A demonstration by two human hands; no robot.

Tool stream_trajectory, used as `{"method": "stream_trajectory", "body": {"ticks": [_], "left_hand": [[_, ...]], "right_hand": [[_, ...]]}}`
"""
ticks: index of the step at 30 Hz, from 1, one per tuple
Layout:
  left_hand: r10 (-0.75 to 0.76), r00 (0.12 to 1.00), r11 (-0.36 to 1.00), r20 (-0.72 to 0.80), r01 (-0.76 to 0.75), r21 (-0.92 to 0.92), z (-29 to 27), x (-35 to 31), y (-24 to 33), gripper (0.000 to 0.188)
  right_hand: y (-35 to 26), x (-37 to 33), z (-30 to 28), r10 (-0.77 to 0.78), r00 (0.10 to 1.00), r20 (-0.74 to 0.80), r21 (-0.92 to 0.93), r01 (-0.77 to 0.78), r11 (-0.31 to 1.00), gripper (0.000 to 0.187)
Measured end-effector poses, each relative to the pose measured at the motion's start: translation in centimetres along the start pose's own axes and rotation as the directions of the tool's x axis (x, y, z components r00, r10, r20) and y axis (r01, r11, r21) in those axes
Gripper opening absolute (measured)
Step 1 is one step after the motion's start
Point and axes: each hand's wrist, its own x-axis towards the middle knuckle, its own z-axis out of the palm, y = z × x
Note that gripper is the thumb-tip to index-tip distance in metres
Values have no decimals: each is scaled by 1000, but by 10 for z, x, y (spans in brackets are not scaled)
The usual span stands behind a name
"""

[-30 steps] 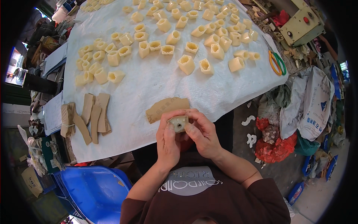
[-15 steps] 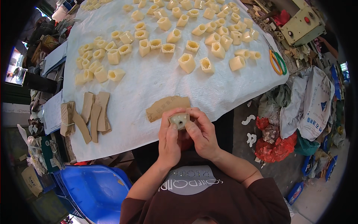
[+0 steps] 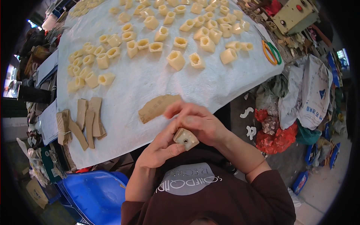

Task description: The person wraps small, hollow, pale-yellow plastic objects with brown paper strips. They pick up a plastic piece and a paper strip, wrap the paper around the object, and place the wrapped item on a white cloth-covered table. The process is repeated for multiple items throughout the video.

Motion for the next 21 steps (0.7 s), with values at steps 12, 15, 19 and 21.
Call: {"method": "stream_trajectory", "body": {"ticks": [12, 15, 19, 21], "left_hand": [[-43, 990, 999, 134, 39, 36, -12, -2, -4, 55], [-60, 990, 998, 124, 59, 12, -10, -3, -2, 56], [-62, 997, 998, 36, 62, 4, -1, -2, -1, 60], [-116, 993, 993, 1, 115, -34, 2, -2, 2, 64]], "right_hand": [[1, 2, -4, 204, 964, 171, 194, -236, 952, 22], [-1, 1, -6, 122, 974, 188, 110, -145, 983, 18], [-4, -1, -14, 32, 964, 263, -121, 0, 993, 18], [-3, -5, -12, 22, 978, 206, -174, 14, 985, 19]]}}
